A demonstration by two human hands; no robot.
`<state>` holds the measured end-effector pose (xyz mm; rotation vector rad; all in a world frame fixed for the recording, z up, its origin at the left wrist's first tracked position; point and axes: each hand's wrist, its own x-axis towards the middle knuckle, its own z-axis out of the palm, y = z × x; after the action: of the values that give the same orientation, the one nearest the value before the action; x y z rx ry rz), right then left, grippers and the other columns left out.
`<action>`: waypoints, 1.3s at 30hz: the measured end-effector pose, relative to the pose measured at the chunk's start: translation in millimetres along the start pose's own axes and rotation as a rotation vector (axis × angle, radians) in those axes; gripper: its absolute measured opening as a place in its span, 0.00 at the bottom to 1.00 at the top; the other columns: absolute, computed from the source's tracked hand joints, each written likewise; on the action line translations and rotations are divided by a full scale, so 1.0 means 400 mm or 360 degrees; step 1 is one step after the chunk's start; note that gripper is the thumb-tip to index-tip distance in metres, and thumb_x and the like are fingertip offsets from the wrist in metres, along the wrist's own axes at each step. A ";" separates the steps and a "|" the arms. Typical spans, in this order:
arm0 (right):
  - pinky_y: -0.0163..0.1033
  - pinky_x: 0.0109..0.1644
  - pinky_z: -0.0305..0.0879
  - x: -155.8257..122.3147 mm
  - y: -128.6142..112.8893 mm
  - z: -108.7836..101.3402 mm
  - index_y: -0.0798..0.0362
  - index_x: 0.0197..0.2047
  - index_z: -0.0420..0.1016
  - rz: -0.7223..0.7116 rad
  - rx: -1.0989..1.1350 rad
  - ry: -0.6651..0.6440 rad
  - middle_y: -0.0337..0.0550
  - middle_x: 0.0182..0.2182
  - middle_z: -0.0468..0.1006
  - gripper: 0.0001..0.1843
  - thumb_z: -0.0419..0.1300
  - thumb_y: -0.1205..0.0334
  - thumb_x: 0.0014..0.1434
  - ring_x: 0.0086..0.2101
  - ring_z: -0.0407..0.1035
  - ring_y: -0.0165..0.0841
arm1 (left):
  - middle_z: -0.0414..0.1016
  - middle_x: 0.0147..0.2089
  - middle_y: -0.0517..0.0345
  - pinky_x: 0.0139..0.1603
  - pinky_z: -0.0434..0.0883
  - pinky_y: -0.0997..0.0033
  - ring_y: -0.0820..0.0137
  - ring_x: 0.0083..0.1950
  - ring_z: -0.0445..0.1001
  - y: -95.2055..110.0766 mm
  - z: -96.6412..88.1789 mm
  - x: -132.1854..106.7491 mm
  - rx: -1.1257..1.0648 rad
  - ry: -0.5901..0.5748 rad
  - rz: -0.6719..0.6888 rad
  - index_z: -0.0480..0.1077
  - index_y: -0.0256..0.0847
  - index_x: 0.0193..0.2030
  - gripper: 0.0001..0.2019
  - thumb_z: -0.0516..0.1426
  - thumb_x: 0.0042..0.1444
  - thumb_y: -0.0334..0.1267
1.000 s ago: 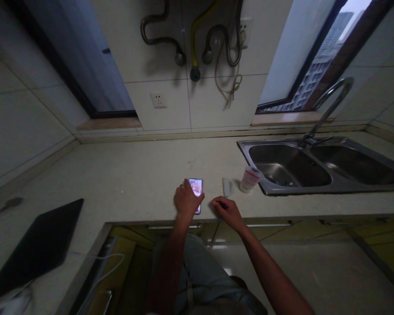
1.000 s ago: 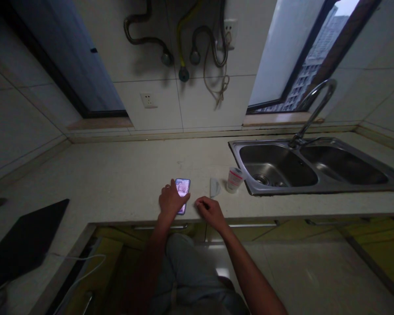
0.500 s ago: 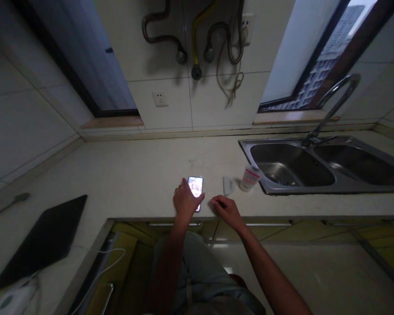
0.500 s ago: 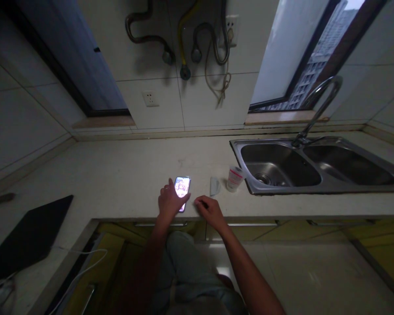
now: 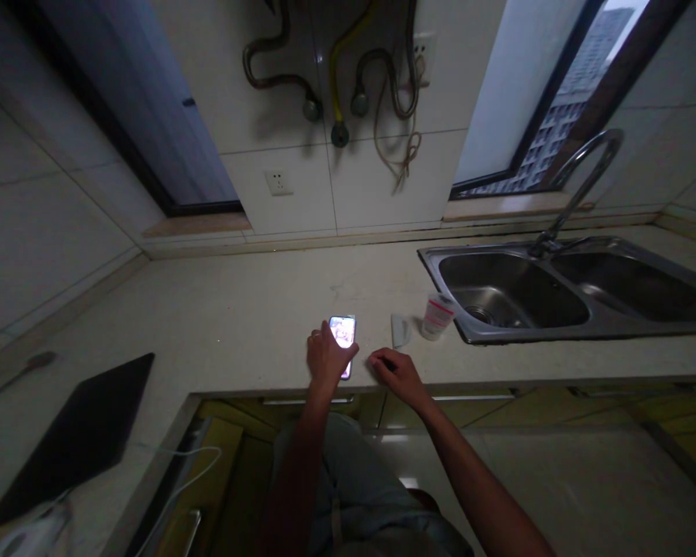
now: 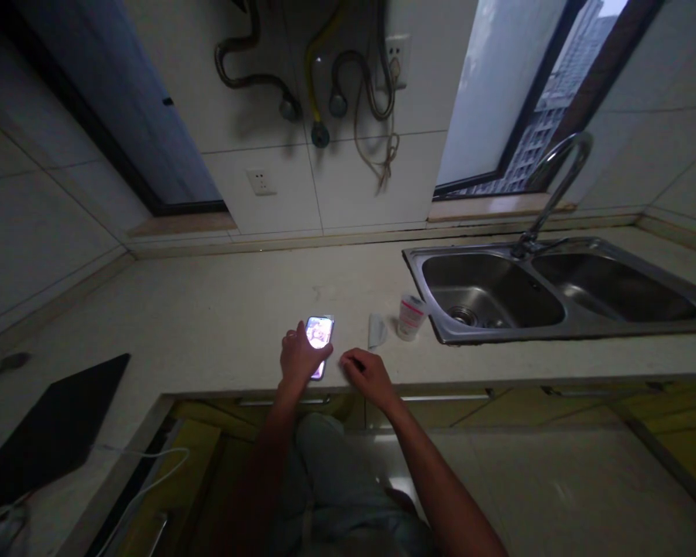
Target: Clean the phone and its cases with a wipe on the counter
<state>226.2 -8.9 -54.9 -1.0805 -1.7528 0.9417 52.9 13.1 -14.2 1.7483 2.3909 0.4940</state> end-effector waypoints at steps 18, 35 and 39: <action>0.43 0.39 0.77 0.008 -0.067 0.003 0.52 0.49 0.77 0.0553 0.0927 -0.0208 0.45 0.41 0.80 0.24 0.69 0.53 0.48 0.36 0.76 0.35 | 0.73 0.46 0.53 0.49 0.71 0.66 0.66 0.45 0.74 -0.008 0.025 -0.005 -0.1648 0.0174 -0.0287 0.61 0.39 0.52 0.34 0.69 0.40 0.46; 0.34 0.30 0.67 0.006 -0.048 0.047 0.52 0.35 0.70 0.0654 0.0791 -0.0284 0.32 0.22 0.73 0.13 0.59 0.63 0.42 0.23 0.69 0.29 | 0.76 0.37 0.57 0.40 0.68 0.70 0.69 0.38 0.73 -0.020 0.039 -0.004 -0.2424 0.0005 -0.0487 0.69 0.40 0.45 0.28 0.65 0.40 0.53; 0.32 0.29 0.61 0.006 -0.048 0.046 0.52 0.35 0.70 0.0486 0.0567 -0.0291 0.32 0.23 0.73 0.12 0.57 0.65 0.43 0.24 0.65 0.28 | 0.74 0.34 0.60 0.38 0.68 0.72 0.70 0.35 0.72 -0.018 0.051 0.002 -0.2428 0.0074 -0.0562 0.70 0.40 0.43 0.23 0.64 0.41 0.49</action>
<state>203.2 -16.1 -43.4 -1.0666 -1.5043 1.5197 52.4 15.6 -35.8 0.5766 1.3401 1.6345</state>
